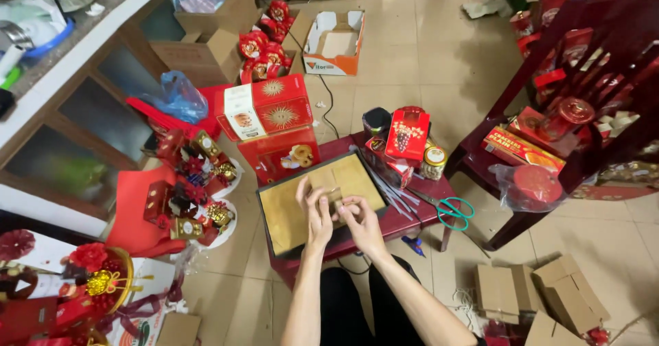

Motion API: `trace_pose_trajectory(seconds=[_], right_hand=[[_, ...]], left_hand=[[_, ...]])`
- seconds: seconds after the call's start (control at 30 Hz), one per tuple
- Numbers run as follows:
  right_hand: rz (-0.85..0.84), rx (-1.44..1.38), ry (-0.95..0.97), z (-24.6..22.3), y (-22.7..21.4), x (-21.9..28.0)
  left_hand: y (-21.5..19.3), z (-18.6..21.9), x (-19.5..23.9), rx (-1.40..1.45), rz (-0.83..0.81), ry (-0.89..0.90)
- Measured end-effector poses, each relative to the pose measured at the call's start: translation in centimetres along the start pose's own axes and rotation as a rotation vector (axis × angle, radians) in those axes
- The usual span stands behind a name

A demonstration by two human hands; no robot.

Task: Assembling and taping small cardboard boxes for gift packaging

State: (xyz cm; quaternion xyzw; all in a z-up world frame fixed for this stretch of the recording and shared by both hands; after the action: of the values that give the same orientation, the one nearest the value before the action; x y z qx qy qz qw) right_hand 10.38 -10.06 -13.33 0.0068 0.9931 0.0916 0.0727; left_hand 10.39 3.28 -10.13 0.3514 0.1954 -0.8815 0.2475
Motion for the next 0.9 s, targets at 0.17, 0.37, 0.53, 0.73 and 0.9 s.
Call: trace_pose_trajectory(seconds=[0.17, 0.37, 0.53, 0.73, 0.9], right_hand=[[0.027, -0.028, 0.082, 2.3, 0.2, -0.5], [0.057, 0.024, 0.070, 4.7, 0.5, 0.3], [0.126, 0.023, 0.123, 4.3, 0.7, 1.6], [0.135, -0.056, 0.142, 4.8, 0.4, 2.3], [0.145, 0.052, 0.070, 4.8, -2.7, 3.0]], left_hand=[[-0.6, -0.5, -0.3, 0.072, 0.081, 0.041], [-1.4, -1.5, 0.2, 0.100, 0.001, -0.061], [-2.0, -1.1, -0.7, 0.080, -0.019, -0.054], [-1.7, -1.6, 0.0, -0.019, -0.006, -0.073], [-1.2, -3.6, 1.7, -0.018, 0.003, -0.171]])
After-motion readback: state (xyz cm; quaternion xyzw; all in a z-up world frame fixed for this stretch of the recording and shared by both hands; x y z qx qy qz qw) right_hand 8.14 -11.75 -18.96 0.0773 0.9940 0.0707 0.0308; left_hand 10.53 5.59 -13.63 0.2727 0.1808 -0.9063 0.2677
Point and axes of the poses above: each hand's wrist, its own x-axis away from the middle knuckle, its own y-axis out of the palm, z = x × y, the point moved 8 cm from there along -x, towards the middle knuckle, and after that the axes turned 8 degrees about z, right-handed, at the moved point
